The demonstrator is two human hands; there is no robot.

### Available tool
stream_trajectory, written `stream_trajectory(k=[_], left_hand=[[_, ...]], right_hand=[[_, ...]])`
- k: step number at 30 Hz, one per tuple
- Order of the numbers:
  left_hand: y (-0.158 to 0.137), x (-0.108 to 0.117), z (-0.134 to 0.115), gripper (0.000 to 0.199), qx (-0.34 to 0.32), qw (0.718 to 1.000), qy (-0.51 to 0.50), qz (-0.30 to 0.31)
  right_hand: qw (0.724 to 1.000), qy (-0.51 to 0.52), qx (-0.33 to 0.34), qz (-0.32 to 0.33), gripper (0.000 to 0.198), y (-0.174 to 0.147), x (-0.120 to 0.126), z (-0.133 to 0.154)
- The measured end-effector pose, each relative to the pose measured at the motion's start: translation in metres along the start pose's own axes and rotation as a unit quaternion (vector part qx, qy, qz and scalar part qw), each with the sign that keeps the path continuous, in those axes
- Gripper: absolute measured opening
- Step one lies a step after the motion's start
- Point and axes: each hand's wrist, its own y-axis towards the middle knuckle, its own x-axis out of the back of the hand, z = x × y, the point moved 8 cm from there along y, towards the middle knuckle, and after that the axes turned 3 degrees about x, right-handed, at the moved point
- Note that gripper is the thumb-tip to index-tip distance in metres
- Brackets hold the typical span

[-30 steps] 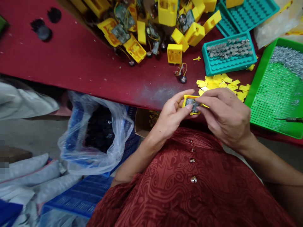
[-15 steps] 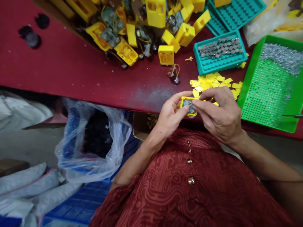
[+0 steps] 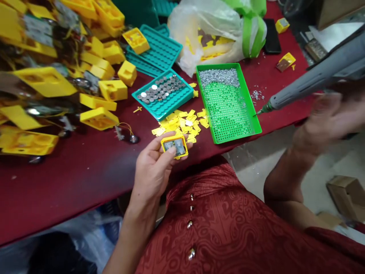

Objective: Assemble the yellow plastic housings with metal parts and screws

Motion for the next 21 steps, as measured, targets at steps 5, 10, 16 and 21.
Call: stream_trajectory(k=[5, 10, 16, 21], left_hand=[[0.001, -0.014, 0.007, 0.041, 0.024, 1.000, -0.001, 0.014], [0.006, -0.022, 0.012, 0.040, 0.026, 0.999, 0.007, 0.018], [0.010, -0.029, 0.018, 0.039, 0.041, 0.999, 0.000, 0.028], [0.012, -0.027, 0.018, 0.036, 0.048, 0.998, 0.016, 0.027]], right_hand=[[0.982, 0.115, -0.020, -0.147, 0.048, 0.015, -0.015, -0.030], [0.926, 0.290, 0.031, -0.240, 0.033, 0.019, -0.039, -0.032], [0.913, 0.288, -0.046, -0.283, 0.056, 0.011, -0.063, -0.032], [0.912, 0.310, -0.033, -0.265, 0.040, 0.010, -0.067, -0.022]])
